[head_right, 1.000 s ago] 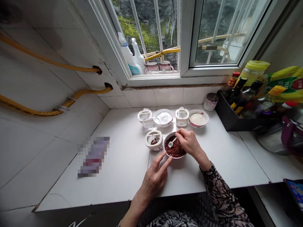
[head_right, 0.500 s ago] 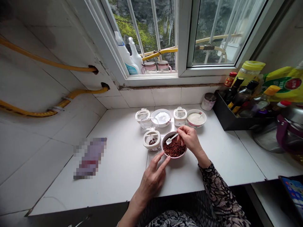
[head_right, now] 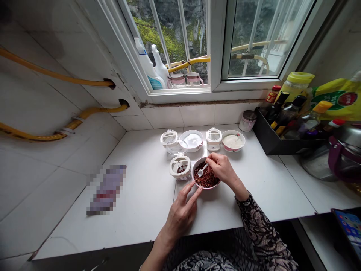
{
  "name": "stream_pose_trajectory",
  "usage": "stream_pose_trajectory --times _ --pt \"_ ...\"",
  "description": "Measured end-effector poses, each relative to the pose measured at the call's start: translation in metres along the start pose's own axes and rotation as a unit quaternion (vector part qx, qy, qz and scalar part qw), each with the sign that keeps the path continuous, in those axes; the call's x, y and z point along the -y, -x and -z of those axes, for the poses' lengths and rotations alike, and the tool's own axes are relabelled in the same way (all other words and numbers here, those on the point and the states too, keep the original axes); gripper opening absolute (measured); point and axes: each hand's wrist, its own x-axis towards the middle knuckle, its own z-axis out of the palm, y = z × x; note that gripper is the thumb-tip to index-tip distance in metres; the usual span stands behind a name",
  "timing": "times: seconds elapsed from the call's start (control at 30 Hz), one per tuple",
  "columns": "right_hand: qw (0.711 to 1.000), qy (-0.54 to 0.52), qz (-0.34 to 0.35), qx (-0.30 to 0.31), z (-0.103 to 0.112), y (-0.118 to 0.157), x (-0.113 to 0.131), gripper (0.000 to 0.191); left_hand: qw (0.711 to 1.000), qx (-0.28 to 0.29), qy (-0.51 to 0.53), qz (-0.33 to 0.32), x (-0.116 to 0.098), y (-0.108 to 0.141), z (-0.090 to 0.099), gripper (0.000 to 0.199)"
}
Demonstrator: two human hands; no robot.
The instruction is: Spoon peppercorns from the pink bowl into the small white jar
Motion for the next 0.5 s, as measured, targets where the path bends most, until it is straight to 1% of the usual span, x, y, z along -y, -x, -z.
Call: stream_pose_trajectory --times 0.1,0.3,0.5 --pt "1.0 -0.006 -0.006 -0.003 -0.0013 -0.0002 -0.0006 0.024 1.0 0.006 -0.002 -0.001 0.0001 -0.0004 0.0003 0.075" --pt "0.999 0.025 0.028 -0.012 -0.0051 -0.0002 -0.0039 0.023 1.0 -0.003 -0.002 -0.002 -0.0006 -0.0007 -0.0007 0.075" --pt "1.0 -0.007 -0.002 -0.011 -0.0046 -0.0002 -0.0036 0.024 1.0 -0.004 0.001 0.0 -0.001 -0.0001 -0.0017 0.074"
